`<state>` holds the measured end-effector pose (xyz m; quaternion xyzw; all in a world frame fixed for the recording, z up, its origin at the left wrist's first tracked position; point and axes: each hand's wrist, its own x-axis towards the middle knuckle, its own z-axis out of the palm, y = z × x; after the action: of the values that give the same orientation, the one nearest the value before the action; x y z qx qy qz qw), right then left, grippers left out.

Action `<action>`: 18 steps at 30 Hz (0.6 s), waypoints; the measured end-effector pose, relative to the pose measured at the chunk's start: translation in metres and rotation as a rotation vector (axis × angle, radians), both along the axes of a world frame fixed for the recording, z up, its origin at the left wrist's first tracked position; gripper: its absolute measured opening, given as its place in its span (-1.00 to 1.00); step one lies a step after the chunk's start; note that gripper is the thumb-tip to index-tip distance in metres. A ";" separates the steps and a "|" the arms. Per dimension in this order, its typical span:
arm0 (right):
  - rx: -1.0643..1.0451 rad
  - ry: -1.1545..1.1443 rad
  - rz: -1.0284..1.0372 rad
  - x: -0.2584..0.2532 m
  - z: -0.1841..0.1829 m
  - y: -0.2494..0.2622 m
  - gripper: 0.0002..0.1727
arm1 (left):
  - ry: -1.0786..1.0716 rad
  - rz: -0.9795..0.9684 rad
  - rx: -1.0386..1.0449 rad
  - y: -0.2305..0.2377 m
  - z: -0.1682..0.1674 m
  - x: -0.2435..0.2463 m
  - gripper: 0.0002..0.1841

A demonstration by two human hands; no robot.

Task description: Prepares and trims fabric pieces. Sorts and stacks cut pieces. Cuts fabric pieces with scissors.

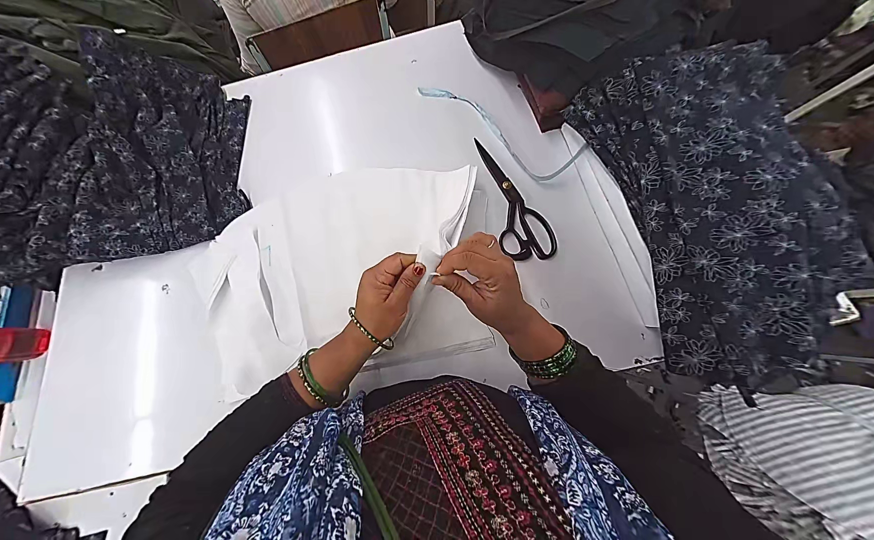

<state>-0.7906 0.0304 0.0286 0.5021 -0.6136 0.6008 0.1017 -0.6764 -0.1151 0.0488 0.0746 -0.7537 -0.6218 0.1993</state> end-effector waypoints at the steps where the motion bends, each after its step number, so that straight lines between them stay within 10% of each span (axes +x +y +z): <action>1: -0.008 -0.026 -0.011 0.001 0.001 0.000 -0.81 | 0.022 -0.007 -0.046 -0.001 -0.001 0.000 -0.84; 18: 0.051 -0.328 0.094 -0.004 0.003 0.005 -0.85 | 0.094 -0.070 -0.194 -0.003 -0.010 0.001 -0.79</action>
<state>-0.7944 0.0359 0.0317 0.4277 -0.6129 0.6631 -0.0408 -0.6750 -0.1182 0.0384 -0.0005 -0.8024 -0.5553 0.2189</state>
